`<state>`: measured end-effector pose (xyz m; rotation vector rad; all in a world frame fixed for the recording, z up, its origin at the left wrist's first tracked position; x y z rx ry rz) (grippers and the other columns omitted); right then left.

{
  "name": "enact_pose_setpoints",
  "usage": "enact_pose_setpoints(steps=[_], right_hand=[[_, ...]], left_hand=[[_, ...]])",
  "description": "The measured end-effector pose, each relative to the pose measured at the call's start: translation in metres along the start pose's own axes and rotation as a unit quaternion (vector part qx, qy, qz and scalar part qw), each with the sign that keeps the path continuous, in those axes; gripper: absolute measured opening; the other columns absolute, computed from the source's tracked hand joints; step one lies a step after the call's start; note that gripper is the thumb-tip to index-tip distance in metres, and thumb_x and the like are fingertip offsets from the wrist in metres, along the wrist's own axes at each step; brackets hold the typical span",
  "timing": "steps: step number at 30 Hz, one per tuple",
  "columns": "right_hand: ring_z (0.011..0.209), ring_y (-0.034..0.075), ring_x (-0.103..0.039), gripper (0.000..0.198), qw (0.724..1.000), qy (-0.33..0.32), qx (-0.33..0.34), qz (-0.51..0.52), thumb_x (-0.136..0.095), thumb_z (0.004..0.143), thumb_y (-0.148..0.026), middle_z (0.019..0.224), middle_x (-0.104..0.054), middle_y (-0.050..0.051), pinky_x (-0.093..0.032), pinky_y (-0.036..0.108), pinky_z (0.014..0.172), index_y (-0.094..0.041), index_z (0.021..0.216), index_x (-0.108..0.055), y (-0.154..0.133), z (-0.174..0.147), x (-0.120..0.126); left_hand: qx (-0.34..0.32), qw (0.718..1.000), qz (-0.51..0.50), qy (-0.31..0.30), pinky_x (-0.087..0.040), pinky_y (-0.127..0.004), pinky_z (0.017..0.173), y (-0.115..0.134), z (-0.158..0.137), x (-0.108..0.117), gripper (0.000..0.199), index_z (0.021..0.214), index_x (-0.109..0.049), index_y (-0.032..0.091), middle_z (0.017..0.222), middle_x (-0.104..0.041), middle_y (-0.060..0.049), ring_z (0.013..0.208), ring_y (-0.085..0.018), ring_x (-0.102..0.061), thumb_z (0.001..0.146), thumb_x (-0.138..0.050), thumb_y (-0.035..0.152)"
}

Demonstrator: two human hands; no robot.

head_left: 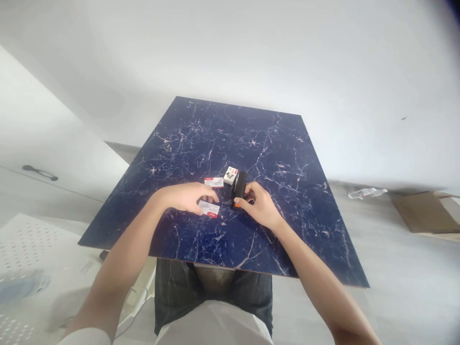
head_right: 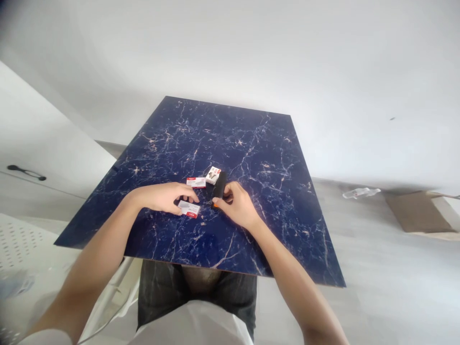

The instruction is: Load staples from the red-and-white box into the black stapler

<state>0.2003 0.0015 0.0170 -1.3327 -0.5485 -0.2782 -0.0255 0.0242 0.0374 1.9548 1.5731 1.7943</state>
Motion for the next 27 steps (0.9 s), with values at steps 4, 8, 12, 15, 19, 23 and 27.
enact_pose_setpoints(steps=[4, 8, 12, 15, 19, 23, 27], right_hand=[[0.081, 0.019, -0.068, 0.03, 0.999, -0.005, -0.011, 0.031, -0.077, 0.085, -0.041, 0.096, -0.063, 0.002, -0.062, 0.037, 0.075, -0.025, 0.09, -0.053, 0.004, 0.001, -0.002], [0.086, 0.02, -0.069, 0.026, 0.998, -0.011, -0.006, 0.06, -0.076, 0.087, -0.039, 0.098, -0.063, 0.003, -0.063, 0.039, 0.082, -0.025, 0.092, -0.054, 0.005, 0.0, -0.003], [0.088, 0.021, -0.068, 0.025, 0.997, -0.011, 0.001, 0.079, -0.076, 0.088, -0.038, 0.098, -0.062, 0.003, -0.064, 0.041, 0.086, -0.025, 0.092, -0.055, 0.006, -0.001, -0.001], [0.087, 0.021, -0.067, 0.026, 0.996, -0.01, 0.004, 0.084, -0.075, 0.089, -0.038, 0.097, -0.061, 0.003, -0.064, 0.042, 0.083, -0.025, 0.091, -0.054, 0.005, -0.001, 0.001], [0.087, 0.021, -0.067, 0.024, 0.996, -0.015, 0.008, 0.083, -0.074, 0.091, -0.037, 0.099, -0.06, 0.003, -0.064, 0.04, 0.08, -0.025, 0.091, -0.053, 0.003, 0.0, 0.0], [0.087, 0.02, -0.067, 0.023, 0.997, -0.015, 0.014, 0.078, -0.073, 0.091, -0.037, 0.099, -0.059, 0.003, -0.063, 0.039, 0.078, -0.025, 0.09, -0.053, 0.003, -0.001, 0.0], [0.085, 0.02, -0.066, 0.023, 0.997, -0.019, 0.018, 0.071, -0.073, 0.092, -0.036, 0.098, -0.059, 0.003, -0.062, 0.038, 0.075, -0.025, 0.089, -0.052, 0.002, -0.001, 0.0]], left_hand=[[-0.014, 0.997, 0.023, 0.067, -0.052, -0.036, 0.085, 0.008, 0.01, -0.001, 0.035, 0.122, -0.073, 0.033, 0.126, -0.072, -0.003, 0.102, -0.027, -0.071, 0.087, -0.073, 0.031], [-0.036, 0.981, 0.034, 0.186, -0.053, -0.042, 0.097, 0.02, 0.026, -0.007, 0.034, 0.126, -0.071, 0.028, 0.142, -0.061, -0.009, 0.116, -0.03, -0.068, 0.093, -0.072, 0.034], [-0.099, 0.976, 0.004, 0.195, -0.052, -0.045, 0.108, 0.036, 0.036, -0.021, 0.034, 0.124, -0.071, 0.025, 0.145, -0.058, -0.011, 0.129, -0.031, -0.062, 0.092, -0.077, 0.036], [-0.11, 0.964, 0.014, 0.241, -0.052, -0.045, 0.108, 0.034, 0.028, -0.007, 0.027, 0.125, -0.07, 0.026, 0.138, -0.063, -0.009, 0.125, -0.028, -0.064, 0.098, -0.067, 0.03], [-0.058, 0.953, 0.101, 0.28, -0.046, -0.05, 0.114, 0.01, 0.012, 0.02, 0.042, 0.132, -0.068, 0.027, 0.147, -0.058, -0.009, 0.136, -0.032, -0.054, 0.091, -0.064, 0.018], [0.003, 0.979, 0.091, 0.182, -0.052, -0.041, 0.096, -0.017, 0.011, 0.018, 0.044, 0.135, -0.066, 0.028, 0.131, -0.065, -0.009, 0.113, -0.029, -0.065, 0.091, -0.066, 0.026], [0.015, 0.988, 0.051, 0.148, -0.052, -0.037, 0.09, -0.022, 0.012, 0.014, 0.064, 0.145, -0.059, 0.031, 0.126, -0.067, -0.008, 0.105, -0.027, -0.068, 0.085, -0.078, 0.039]])
Point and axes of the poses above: each hand's wrist, its own z-axis towards the middle knuckle, its own x-axis out of the back of the hand, y = z × x, the point moved 7 cm from there along z, towards the middle knuckle
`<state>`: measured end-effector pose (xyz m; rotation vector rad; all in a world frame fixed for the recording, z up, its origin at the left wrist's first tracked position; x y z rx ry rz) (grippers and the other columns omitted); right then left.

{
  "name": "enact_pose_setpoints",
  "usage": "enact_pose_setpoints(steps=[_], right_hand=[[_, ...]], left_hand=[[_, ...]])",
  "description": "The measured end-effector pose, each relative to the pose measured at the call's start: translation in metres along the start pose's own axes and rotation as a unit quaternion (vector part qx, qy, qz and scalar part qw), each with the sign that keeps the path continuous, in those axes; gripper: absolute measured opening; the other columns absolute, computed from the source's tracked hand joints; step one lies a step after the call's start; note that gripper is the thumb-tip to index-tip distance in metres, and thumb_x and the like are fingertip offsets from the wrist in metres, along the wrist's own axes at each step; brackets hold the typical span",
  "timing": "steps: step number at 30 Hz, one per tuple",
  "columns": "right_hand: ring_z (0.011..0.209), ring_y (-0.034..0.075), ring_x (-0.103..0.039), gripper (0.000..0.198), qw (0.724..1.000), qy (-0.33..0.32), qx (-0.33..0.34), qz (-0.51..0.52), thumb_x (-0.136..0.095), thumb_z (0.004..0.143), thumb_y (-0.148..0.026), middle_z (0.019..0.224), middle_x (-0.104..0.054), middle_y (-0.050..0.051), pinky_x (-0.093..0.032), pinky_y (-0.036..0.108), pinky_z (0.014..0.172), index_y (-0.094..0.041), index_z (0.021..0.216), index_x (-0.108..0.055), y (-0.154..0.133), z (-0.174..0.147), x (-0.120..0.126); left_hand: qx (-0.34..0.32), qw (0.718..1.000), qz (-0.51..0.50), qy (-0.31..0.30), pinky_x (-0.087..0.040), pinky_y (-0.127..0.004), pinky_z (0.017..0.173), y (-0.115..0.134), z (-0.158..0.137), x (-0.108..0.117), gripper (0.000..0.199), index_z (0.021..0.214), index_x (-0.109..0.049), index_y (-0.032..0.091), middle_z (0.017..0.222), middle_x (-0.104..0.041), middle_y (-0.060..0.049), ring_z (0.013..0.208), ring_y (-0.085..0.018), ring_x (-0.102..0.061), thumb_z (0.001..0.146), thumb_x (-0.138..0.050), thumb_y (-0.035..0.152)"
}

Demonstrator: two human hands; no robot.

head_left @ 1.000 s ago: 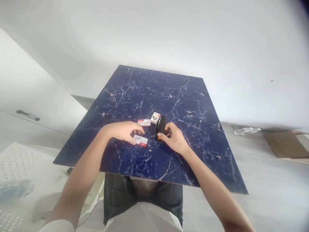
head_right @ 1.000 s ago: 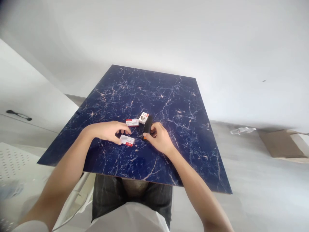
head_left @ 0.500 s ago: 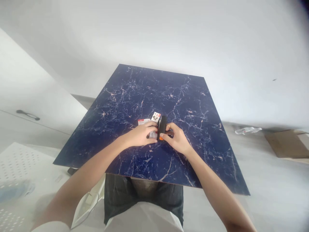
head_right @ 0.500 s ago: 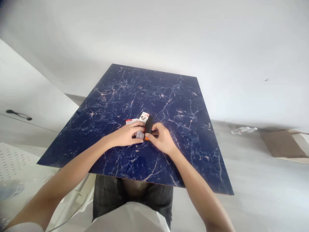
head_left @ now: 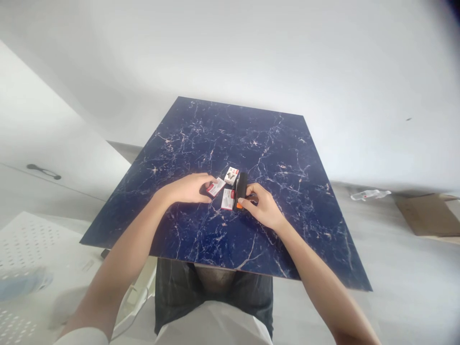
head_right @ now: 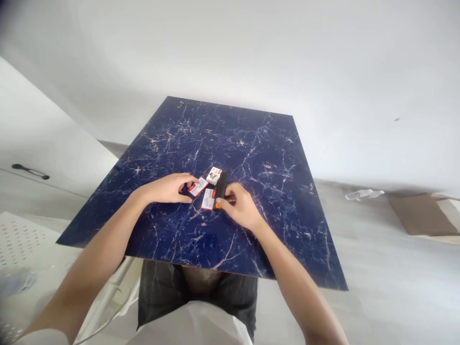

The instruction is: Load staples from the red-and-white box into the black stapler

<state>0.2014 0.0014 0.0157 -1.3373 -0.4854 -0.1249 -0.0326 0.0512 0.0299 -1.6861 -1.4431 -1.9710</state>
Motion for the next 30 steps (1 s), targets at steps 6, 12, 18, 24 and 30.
enact_pose_setpoints(steps=[6, 12, 18, 24, 30], right_hand=[[0.077, 0.018, -0.064, 0.024, 1.0, -0.005, 0.002, -0.012, -0.073, 0.092, -0.035, 0.093, -0.058, 0.001, -0.059, 0.037, 0.07, -0.025, 0.087, -0.052, -0.002, 0.0, 0.001], [0.077, 0.018, -0.064, 0.024, 1.0, -0.011, 0.0, -0.014, -0.073, 0.092, -0.036, 0.094, -0.059, 0.001, -0.058, 0.036, 0.07, -0.025, 0.087, -0.052, -0.002, 0.0, 0.001], [0.076, 0.018, -0.064, 0.021, 1.0, -0.012, 0.005, -0.021, -0.072, 0.093, -0.035, 0.093, -0.059, 0.001, -0.058, 0.036, 0.071, -0.025, 0.088, -0.054, -0.003, 0.0, 0.002], [0.077, 0.018, -0.063, 0.021, 1.0, -0.009, 0.009, -0.025, -0.073, 0.092, -0.033, 0.094, -0.059, 0.001, -0.058, 0.037, 0.071, -0.025, 0.089, -0.054, -0.002, 0.0, 0.002], [0.079, 0.018, -0.063, 0.022, 1.0, -0.007, 0.011, -0.006, -0.073, 0.092, -0.035, 0.095, -0.059, 0.002, -0.06, 0.038, 0.076, -0.025, 0.088, -0.054, -0.001, -0.001, 0.001]], left_hand=[[-0.069, 0.997, -0.035, 0.009, -0.047, -0.042, 0.109, 0.005, 0.004, -0.001, 0.061, 0.142, -0.062, 0.034, 0.153, -0.055, -0.006, 0.134, -0.029, -0.06, 0.084, -0.077, 0.026], [-0.037, 0.999, -0.034, 0.021, -0.053, -0.038, 0.09, 0.013, 0.005, -0.002, 0.064, 0.138, -0.063, 0.03, 0.128, -0.064, -0.007, 0.107, -0.026, -0.068, 0.078, -0.085, 0.04], [-0.087, 0.994, -0.025, 0.068, -0.052, -0.046, 0.099, 0.042, 0.012, -0.017, 0.066, 0.137, -0.062, 0.025, 0.128, -0.064, -0.011, 0.118, -0.032, -0.062, 0.079, -0.085, 0.048], [-0.12, 0.99, -0.009, 0.078, -0.051, -0.049, 0.104, 0.05, 0.019, -0.032, 0.065, 0.133, -0.062, 0.023, 0.13, -0.069, -0.011, 0.12, -0.033, -0.062, 0.076, -0.088, 0.039], [-0.126, 0.989, 0.013, 0.073, -0.049, -0.051, 0.107, 0.051, 0.02, -0.034, 0.075, 0.143, -0.055, 0.022, 0.137, -0.066, -0.013, 0.122, -0.034, -0.062, 0.078, -0.087, 0.039]])
Point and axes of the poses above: each hand's wrist, its own z-axis towards the middle knuckle, its own x-axis out of the back of the hand, y = z × x, the point moved 7 cm from there along z, towards the middle knuckle
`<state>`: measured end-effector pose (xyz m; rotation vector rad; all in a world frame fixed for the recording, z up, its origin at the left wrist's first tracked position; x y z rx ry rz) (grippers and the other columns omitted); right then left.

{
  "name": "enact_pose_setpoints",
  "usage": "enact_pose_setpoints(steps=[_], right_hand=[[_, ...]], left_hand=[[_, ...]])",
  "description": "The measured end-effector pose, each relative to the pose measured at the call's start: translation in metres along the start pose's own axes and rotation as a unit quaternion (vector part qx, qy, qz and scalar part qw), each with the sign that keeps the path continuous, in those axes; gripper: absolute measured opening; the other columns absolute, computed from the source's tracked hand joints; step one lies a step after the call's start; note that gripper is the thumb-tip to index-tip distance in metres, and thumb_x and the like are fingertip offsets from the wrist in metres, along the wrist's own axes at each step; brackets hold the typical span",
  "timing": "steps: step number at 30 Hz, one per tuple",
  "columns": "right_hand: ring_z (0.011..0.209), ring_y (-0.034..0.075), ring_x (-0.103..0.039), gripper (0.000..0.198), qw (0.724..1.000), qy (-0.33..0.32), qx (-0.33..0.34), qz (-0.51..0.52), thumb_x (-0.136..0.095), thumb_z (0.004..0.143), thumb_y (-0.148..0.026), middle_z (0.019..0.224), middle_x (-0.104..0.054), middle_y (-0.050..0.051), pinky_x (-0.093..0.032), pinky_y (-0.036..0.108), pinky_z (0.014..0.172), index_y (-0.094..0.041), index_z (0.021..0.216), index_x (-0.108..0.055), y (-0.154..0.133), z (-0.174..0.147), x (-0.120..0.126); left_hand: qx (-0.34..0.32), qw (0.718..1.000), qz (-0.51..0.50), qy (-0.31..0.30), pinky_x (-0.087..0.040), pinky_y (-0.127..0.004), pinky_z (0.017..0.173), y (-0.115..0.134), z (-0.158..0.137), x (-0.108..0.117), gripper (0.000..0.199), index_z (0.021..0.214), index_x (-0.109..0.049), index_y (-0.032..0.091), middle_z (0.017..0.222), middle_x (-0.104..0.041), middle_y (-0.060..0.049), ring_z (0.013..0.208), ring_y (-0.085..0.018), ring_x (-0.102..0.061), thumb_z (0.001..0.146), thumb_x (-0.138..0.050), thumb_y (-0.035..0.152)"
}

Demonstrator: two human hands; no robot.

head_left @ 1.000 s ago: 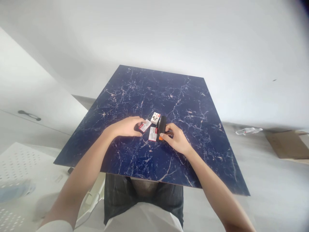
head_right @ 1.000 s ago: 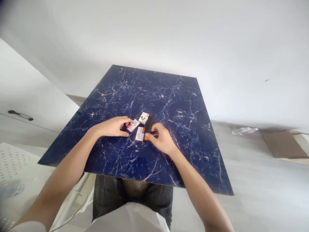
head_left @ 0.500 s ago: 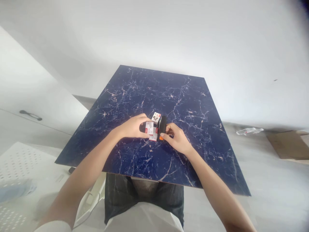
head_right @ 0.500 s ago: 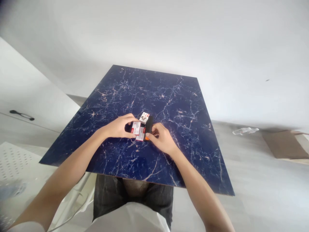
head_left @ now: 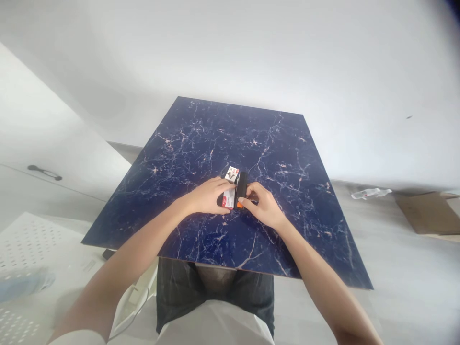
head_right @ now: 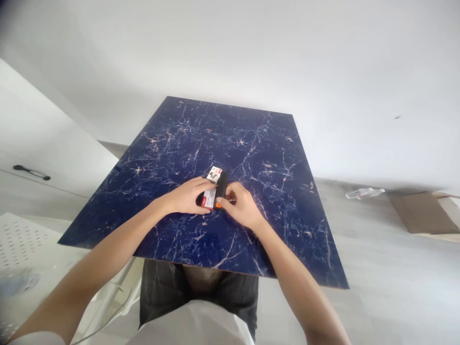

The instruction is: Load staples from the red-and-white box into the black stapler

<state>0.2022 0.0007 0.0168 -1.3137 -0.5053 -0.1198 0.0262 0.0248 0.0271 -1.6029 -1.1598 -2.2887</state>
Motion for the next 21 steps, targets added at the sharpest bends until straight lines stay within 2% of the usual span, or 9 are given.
enact_pose_setpoints(steps=[5, 12, 21], right_hand=[[0.08, 0.02, -0.065, 0.024, 1.0, -0.003, -0.007, 0.001, -0.073, 0.092, -0.04, 0.095, -0.06, 0.002, -0.062, 0.04, 0.077, -0.025, 0.088, -0.053, -0.0005, -0.0001, 0.0016], [0.08, 0.021, -0.068, 0.027, 0.999, -0.016, -0.029, 0.017, -0.075, 0.09, -0.041, 0.094, -0.064, 0.002, -0.063, 0.041, 0.077, -0.026, 0.092, -0.052, -0.0005, -0.0022, 0.0004], [0.081, 0.021, -0.066, 0.027, 0.999, -0.007, -0.025, 0.023, -0.075, 0.09, -0.04, 0.095, -0.062, 0.002, -0.062, 0.041, 0.077, -0.026, 0.092, -0.052, 0.0003, -0.0024, -0.0001]], left_hand=[[0.01, 1.0, 0.017, 0.001, -0.052, -0.049, 0.103, 0.0017, -0.0004, -0.0012, 0.074, 0.145, -0.053, 0.021, 0.135, -0.067, -0.014, 0.12, -0.034, -0.063, 0.081, -0.083, 0.04], [0.002, 1.0, 0.024, 0.001, -0.051, -0.05, 0.105, 0.0035, -0.0007, -0.0029, 0.072, 0.144, -0.052, 0.022, 0.134, -0.066, -0.012, 0.121, -0.034, -0.063, 0.081, -0.084, 0.039], [0.007, 1.0, 0.027, -0.006, -0.053, -0.047, 0.099, 0.0064, -0.001, -0.0015, 0.061, 0.128, -0.056, 0.021, 0.124, -0.068, -0.011, 0.114, -0.032, -0.064, 0.077, -0.086, 0.039]])
Point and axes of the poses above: each hand's wrist, its own z-axis towards the middle knuckle, its own x-axis out of the back of the hand, y = z × x, the point moved 7 cm from there along z, towards the middle knuckle
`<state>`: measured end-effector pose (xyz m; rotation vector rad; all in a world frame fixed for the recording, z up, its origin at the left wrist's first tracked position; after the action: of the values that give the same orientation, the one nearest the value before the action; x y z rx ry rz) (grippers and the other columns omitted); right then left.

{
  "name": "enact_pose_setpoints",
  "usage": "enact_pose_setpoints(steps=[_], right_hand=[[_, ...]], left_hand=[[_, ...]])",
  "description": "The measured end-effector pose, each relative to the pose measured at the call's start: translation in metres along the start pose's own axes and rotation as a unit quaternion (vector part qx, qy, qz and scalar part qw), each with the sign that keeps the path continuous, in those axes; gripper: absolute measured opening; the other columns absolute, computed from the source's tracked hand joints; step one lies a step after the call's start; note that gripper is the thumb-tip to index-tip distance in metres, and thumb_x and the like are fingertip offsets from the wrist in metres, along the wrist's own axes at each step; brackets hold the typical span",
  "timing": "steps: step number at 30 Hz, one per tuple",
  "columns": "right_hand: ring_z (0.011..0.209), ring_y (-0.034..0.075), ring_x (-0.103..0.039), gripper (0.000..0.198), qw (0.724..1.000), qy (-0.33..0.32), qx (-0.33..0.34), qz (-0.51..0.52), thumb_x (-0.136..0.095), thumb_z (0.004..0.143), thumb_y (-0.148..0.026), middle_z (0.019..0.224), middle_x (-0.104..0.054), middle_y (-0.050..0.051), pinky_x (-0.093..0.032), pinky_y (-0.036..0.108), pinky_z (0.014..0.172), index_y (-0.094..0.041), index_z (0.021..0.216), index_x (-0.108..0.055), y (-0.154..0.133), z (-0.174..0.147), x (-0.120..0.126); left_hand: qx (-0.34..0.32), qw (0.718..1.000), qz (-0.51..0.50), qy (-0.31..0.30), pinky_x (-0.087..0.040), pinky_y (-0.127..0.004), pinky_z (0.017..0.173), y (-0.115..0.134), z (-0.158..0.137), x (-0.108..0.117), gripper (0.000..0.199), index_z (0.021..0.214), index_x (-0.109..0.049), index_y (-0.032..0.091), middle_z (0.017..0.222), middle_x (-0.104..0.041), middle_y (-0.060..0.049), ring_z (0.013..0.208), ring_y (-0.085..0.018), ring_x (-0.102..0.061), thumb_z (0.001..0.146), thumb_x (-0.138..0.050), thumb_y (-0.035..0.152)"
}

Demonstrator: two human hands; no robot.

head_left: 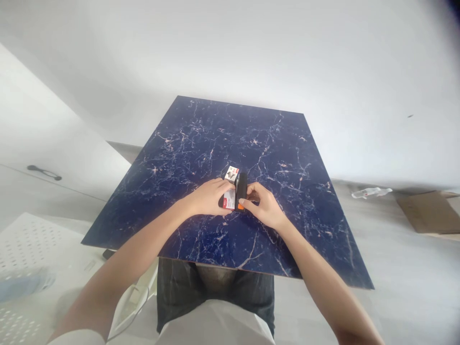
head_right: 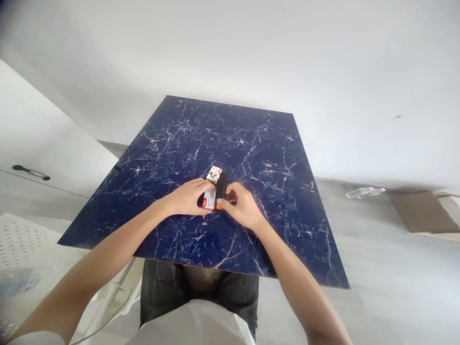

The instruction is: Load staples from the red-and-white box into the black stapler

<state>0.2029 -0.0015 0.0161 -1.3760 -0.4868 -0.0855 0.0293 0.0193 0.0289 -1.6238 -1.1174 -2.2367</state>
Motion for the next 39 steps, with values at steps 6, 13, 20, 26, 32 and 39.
enact_pose_setpoints(steps=[6, 13, 20, 26, 32, 39], right_hand=[[0.081, 0.021, -0.065, 0.026, 1.0, 0.002, -0.005, -0.004, -0.075, 0.089, -0.041, 0.095, -0.062, 0.003, -0.064, 0.041, 0.075, -0.025, 0.091, -0.054, -0.001, 0.001, 0.001], [0.081, 0.021, -0.064, 0.026, 1.0, 0.004, -0.003, -0.019, -0.075, 0.09, -0.043, 0.096, -0.061, 0.003, -0.065, 0.042, 0.076, -0.025, 0.091, -0.055, -0.002, 0.0, 0.002], [0.08, 0.02, -0.063, 0.027, 1.0, 0.002, 0.002, -0.022, -0.074, 0.09, -0.043, 0.096, -0.06, 0.003, -0.065, 0.042, 0.075, -0.025, 0.09, -0.054, -0.004, 0.001, 0.002], [0.08, 0.02, -0.063, 0.026, 1.0, -0.002, 0.005, -0.025, -0.074, 0.09, -0.043, 0.094, -0.059, 0.003, -0.064, 0.042, 0.074, -0.025, 0.09, -0.054, -0.004, 0.001, 0.002], [0.081, 0.021, -0.063, 0.025, 1.0, -0.003, 0.003, -0.021, -0.074, 0.091, -0.043, 0.095, -0.06, 0.003, -0.065, 0.043, 0.075, -0.026, 0.09, -0.055, -0.002, 0.001, 0.002], [0.081, 0.021, -0.064, 0.024, 1.0, -0.006, 0.0, -0.019, -0.074, 0.091, -0.041, 0.095, -0.06, 0.004, -0.065, 0.043, 0.075, -0.026, 0.09, -0.055, -0.002, 0.0, 0.002]], left_hand=[[-0.004, 1.0, 0.007, -0.006, -0.052, -0.049, 0.102, 0.002, -0.001, 0.0, 0.059, 0.125, -0.057, 0.022, 0.126, -0.067, -0.011, 0.115, -0.033, -0.064, 0.078, -0.085, 0.042], [0.031, 0.993, 0.012, 0.113, -0.045, -0.052, 0.113, -0.016, -0.003, 0.016, 0.037, 0.132, -0.062, 0.021, 0.15, -0.056, -0.014, 0.134, -0.033, -0.054, 0.106, -0.051, 0.046], [0.064, 0.997, 0.023, 0.045, -0.027, -0.06, 0.128, -0.031, -0.002, 0.001, 0.054, 0.157, -0.049, 0.024, 0.174, -0.031, -0.008, 0.161, -0.035, -0.025, 0.112, -0.037, 0.052], [0.018, 0.999, -0.005, 0.043, -0.032, -0.059, 0.127, -0.017, -0.002, 0.01, 0.055, 0.156, -0.049, 0.023, 0.168, -0.042, -0.012, 0.156, -0.034, -0.037, 0.109, -0.045, 0.05], [0.014, 1.0, -0.01, 0.011, -0.036, -0.058, 0.124, -0.013, -0.003, 0.012, 0.054, 0.151, -0.054, 0.024, 0.167, -0.043, -0.013, 0.153, -0.035, -0.042, 0.104, -0.056, 0.049], [0.01, 1.0, -0.026, -0.012, -0.034, -0.056, 0.126, -0.013, -0.005, 0.013, 0.072, 0.157, -0.048, 0.025, 0.171, -0.037, -0.011, 0.156, -0.035, -0.038, 0.094, -0.07, 0.052]])
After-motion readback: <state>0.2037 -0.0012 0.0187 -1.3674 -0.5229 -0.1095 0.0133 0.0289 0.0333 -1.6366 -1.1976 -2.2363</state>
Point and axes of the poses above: each hand's wrist, its own z-axis towards the middle knuckle, its own x-axis out of the back of the hand, y = z × x, the point moved 7 cm from there along z, towards the middle knuckle
